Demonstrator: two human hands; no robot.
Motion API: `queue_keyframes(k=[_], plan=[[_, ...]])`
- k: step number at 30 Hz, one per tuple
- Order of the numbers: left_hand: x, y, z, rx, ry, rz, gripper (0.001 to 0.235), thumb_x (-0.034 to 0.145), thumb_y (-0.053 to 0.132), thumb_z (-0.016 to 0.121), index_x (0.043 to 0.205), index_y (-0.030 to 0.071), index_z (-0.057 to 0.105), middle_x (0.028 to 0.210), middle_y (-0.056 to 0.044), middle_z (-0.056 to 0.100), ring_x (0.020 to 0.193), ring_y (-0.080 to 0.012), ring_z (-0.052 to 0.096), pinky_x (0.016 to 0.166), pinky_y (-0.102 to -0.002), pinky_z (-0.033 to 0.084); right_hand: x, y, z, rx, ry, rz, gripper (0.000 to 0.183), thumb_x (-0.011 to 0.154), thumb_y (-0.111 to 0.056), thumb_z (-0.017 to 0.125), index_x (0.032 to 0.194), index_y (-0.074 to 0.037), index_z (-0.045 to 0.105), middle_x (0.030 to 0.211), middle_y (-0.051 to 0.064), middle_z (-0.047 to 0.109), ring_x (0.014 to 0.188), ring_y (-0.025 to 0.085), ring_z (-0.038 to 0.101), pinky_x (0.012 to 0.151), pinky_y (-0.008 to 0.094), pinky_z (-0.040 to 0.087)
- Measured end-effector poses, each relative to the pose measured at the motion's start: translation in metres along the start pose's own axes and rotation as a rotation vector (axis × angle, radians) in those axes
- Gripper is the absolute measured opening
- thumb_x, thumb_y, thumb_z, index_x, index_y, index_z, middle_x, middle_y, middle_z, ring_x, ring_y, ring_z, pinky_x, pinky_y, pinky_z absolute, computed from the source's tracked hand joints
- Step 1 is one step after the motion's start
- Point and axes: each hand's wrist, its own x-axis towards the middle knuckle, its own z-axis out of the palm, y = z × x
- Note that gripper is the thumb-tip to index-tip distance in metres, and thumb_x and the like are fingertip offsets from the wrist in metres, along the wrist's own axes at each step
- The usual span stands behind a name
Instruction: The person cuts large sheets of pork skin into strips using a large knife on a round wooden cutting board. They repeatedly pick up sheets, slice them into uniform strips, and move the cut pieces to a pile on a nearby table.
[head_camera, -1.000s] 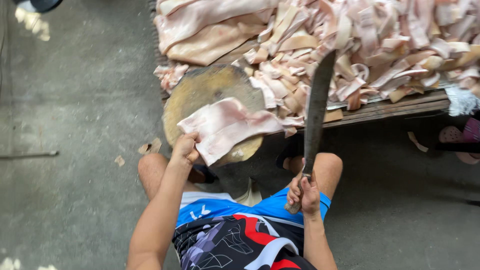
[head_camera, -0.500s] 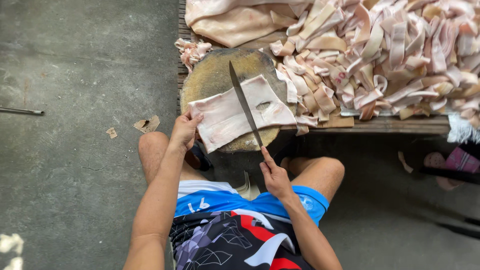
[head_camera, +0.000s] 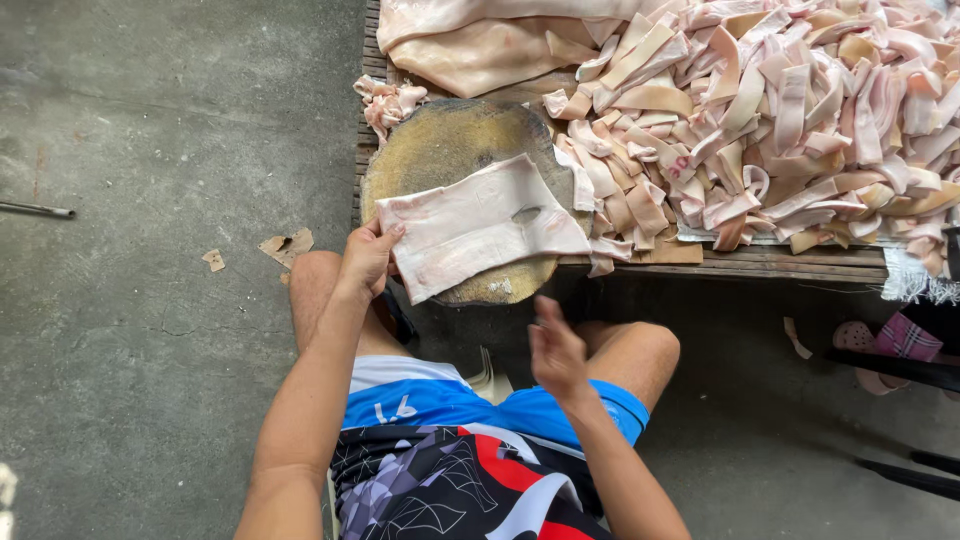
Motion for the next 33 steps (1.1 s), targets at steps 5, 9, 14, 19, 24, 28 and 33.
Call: queue_keyframes(k=[5, 9, 14, 19, 24, 28, 33], plan=[[0.004, -0.013, -0.004, 0.032, 0.024, -0.017, 0.034, 0.097, 0.008, 0.063, 0.131, 0.007, 0.063, 0.111, -0.006, 0.072, 0.090, -0.0194, 0.071, 0.067, -0.038, 0.061, -0.024, 0.007, 0.003, -0.195, -0.231, 0.507, 0.058, 0.100, -0.025, 0.058, 0.156, -0.032, 0.044, 0.081, 0.021, 0.069, 0.072, 0.037, 0.070, 0.072, 0.043, 0.055], [0.041, -0.021, -0.008, 0.034, -0.059, 0.170, 0.030, 0.098, 0.004, 0.065, 0.127, 0.000, 0.064, 0.115, -0.008, 0.073, 0.099, -0.0167, 0.070, 0.087, -0.031, 0.060, -0.037, 0.005, -0.009, -0.289, -0.080, 0.265, 0.056, 0.102, -0.024, 0.059, 0.156, -0.029, 0.046, 0.082, 0.019, 0.071, 0.072, 0.035, 0.069, 0.069, 0.042, 0.055], [0.053, -0.045, 0.002, 0.098, -0.060, 0.066, 0.020, 0.103, 0.008, 0.065, 0.119, -0.004, 0.067, 0.104, -0.011, 0.072, 0.087, -0.0189, 0.065, 0.078, -0.034, 0.055, -0.006, 0.004, -0.008, -0.119, -0.018, 0.576, 0.056, 0.104, -0.019, 0.058, 0.158, -0.025, 0.044, 0.068, 0.022, 0.059, 0.054, 0.024, 0.054, 0.057, 0.036, 0.050], [0.006, -0.014, 0.029, 0.152, -0.004, -0.011, 0.022, 0.099, 0.010, 0.064, 0.120, 0.004, 0.068, 0.102, -0.008, 0.074, 0.084, -0.0167, 0.072, 0.072, -0.034, 0.062, 0.006, -0.018, -0.006, -0.019, 0.022, 0.349, 0.053, 0.104, -0.013, 0.058, 0.156, -0.021, 0.047, 0.072, 0.011, 0.065, 0.057, 0.020, 0.051, 0.056, 0.033, 0.051], [-0.014, 0.007, 0.031, 0.168, 0.018, -0.067, 0.024, 0.098, 0.012, 0.066, 0.120, 0.003, 0.069, 0.099, -0.008, 0.076, 0.080, -0.0169, 0.074, 0.064, -0.036, 0.065, -0.003, -0.016, 0.023, -0.216, -0.009, -0.003, 0.053, 0.109, -0.016, 0.057, 0.160, -0.025, 0.045, 0.089, 0.012, 0.068, 0.077, 0.010, 0.061, 0.069, 0.030, 0.051], [-0.009, 0.014, 0.030, 0.163, 0.015, -0.047, 0.024, 0.098, 0.011, 0.067, 0.120, 0.005, 0.070, 0.099, -0.007, 0.076, 0.078, -0.0171, 0.073, 0.065, -0.037, 0.063, 0.008, -0.034, 0.003, 0.234, -0.142, 0.617, 0.056, 0.105, -0.013, 0.057, 0.158, -0.026, 0.046, 0.067, 0.002, 0.053, 0.056, 0.010, 0.045, 0.050, 0.026, 0.043], [-0.008, 0.001, 0.023, 0.164, 0.002, -0.066, 0.022, 0.097, 0.010, 0.065, 0.118, 0.005, 0.070, 0.098, -0.008, 0.076, 0.078, -0.0172, 0.075, 0.064, -0.037, 0.065, -0.008, -0.070, -0.048, 0.476, 0.034, -0.008, 0.051, 0.112, -0.013, 0.050, 0.160, -0.025, 0.036, 0.078, 0.000, 0.053, 0.063, 0.009, 0.049, 0.057, 0.023, 0.047]])
